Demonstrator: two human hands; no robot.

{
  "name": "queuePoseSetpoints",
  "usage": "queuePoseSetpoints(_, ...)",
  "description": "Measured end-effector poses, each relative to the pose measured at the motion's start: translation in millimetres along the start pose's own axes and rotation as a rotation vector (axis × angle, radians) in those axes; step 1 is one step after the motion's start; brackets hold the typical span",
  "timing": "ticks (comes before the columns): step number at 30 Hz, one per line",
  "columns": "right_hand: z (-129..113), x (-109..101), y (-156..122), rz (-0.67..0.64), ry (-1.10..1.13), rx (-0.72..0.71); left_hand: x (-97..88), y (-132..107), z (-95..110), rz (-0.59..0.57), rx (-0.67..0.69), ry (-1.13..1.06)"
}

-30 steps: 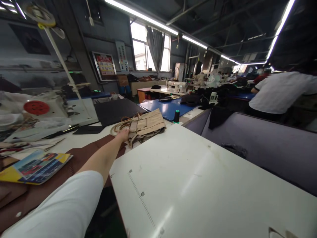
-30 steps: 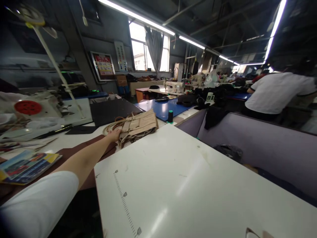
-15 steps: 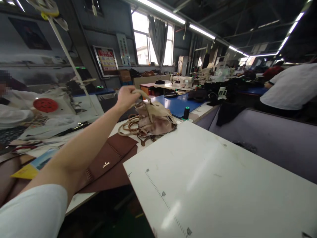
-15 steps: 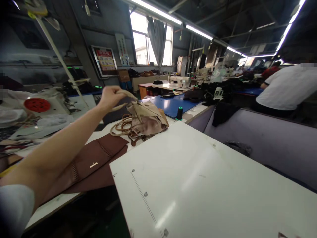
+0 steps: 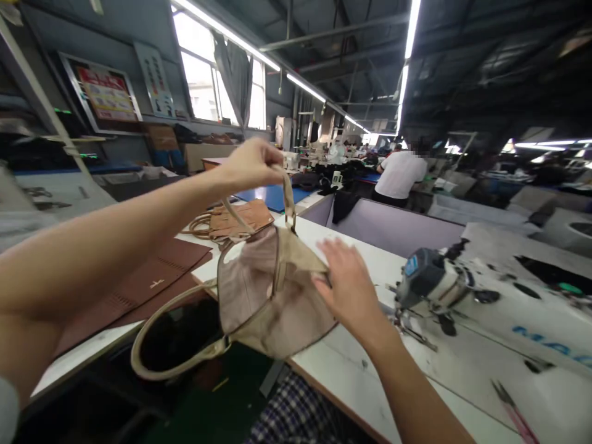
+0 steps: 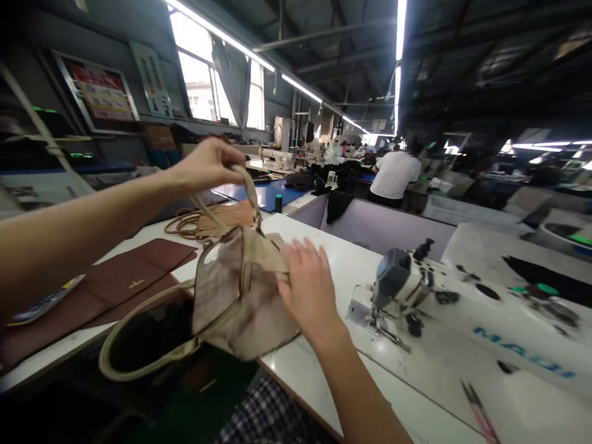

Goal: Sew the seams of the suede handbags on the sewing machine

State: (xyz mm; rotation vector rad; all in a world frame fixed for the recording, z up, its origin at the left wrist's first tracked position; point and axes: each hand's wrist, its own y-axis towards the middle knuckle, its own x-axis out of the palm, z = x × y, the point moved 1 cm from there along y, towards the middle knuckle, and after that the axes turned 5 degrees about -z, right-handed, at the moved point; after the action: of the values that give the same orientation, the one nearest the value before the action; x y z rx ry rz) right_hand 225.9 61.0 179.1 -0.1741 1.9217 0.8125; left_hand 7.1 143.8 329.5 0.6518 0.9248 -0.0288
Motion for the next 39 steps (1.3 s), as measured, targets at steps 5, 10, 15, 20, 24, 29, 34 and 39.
queuePoseSetpoints(5,18.0,3.7,-51.8,-0.231,0.077,0.06,73.1,-50.0,12.7,-0.379,0.019,0.215)
queuePoseSetpoints(10,44.0,1.6,-96.7,-0.166,0.08,0.315,109.8,-126.2,42.7,-0.373,0.328,0.321)
queuePoseSetpoints(15,54.2,1.7,-99.7,-0.117,0.051,0.417,170.4,-271.4,38.0,-0.214,0.571,0.33)
queuePoseSetpoints(20,44.6,-1.9,-86.8,-0.128,0.036,0.385,247.4,-358.9,-9.4,-0.064,0.21,0.355)
queuePoseSetpoints(24,36.0,-14.1,-80.2,-0.109,0.026,0.366,247.1,-357.3,-34.5,-0.077,0.139,0.349)
queuePoseSetpoints(29,26.0,-28.2,-81.3,-0.078,0.022,0.376,228.9,-353.4,-41.5,0.025,0.119,0.312)
queuePoseSetpoints(34,18.1,-31.8,-75.6,-0.098,0.046,0.389,268.5,-370.2,-18.7,0.267,-0.259,0.142)
queuePoseSetpoints(39,9.6,-35.4,-64.0,-0.177,0.09,0.33,283.4,-385.8,-5.1,0.194,-0.667,-0.497)
